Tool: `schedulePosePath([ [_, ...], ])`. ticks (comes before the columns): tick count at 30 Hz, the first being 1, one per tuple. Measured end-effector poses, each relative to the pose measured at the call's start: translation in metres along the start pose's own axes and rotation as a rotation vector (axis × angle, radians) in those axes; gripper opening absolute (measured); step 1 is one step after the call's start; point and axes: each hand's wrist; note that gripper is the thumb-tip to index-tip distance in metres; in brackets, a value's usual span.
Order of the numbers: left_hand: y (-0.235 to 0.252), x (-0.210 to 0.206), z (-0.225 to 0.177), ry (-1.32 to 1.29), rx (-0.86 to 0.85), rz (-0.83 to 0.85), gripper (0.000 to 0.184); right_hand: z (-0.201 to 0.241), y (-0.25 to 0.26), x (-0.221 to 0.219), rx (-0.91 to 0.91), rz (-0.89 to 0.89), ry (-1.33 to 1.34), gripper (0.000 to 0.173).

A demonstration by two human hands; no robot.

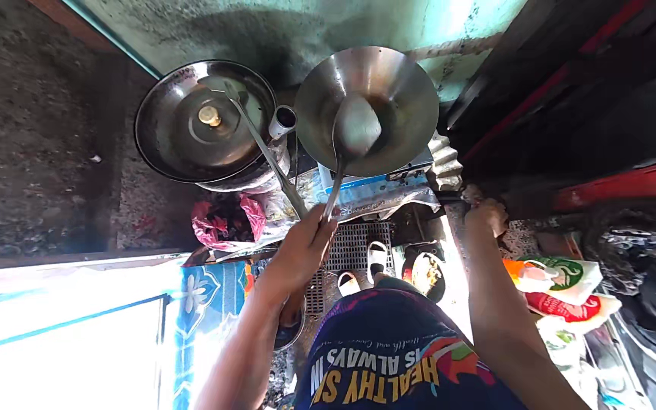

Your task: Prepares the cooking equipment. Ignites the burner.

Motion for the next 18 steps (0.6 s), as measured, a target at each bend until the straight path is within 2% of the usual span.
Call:
schedulePosePath([
  [4, -0.031, -0.026, 0.028, 0.026, 0.089, 0.127, 0.036, 0.004, 0.007, 0.027, 0.180, 0.019, 0.586, 0.054],
  [7, -0.034, -0.043, 0.053, 0.004, 0.142, 0.229, 0.035, 0.037, -0.018, 0.041, 0.270, 0.322, 1.062, 0.048],
  [9, -0.033, -0.048, 0.074, 0.017, 0.167, 0.261, 0.035, 0.064, -0.024, 0.030, 0.319, 0.544, 1.293, 0.053],
  [11, -0.034, -0.052, 0.099, 0.024, 0.194, 0.257, 0.034, 0.093, -0.029, 0.013, 0.355, 0.631, 1.318, 0.057],
  [13, -0.036, -0.057, 0.127, 0.013, 0.249, 0.238, 0.035, 0.121, -0.035, -0.003, 0.365, 0.634, 1.274, 0.055],
  [18, -0.053, -0.074, 0.193, -0.039, 0.437, 0.125, 0.036, 0.155, -0.025, -0.025, 0.183, 0.595, 1.260, 0.038],
])
Point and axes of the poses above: each hand's wrist, its own y-axis towards the middle knuckle, its own x-axis out of the back of the hand, z = x × y, and after that the axes turned 7 degrees about z, right-handed
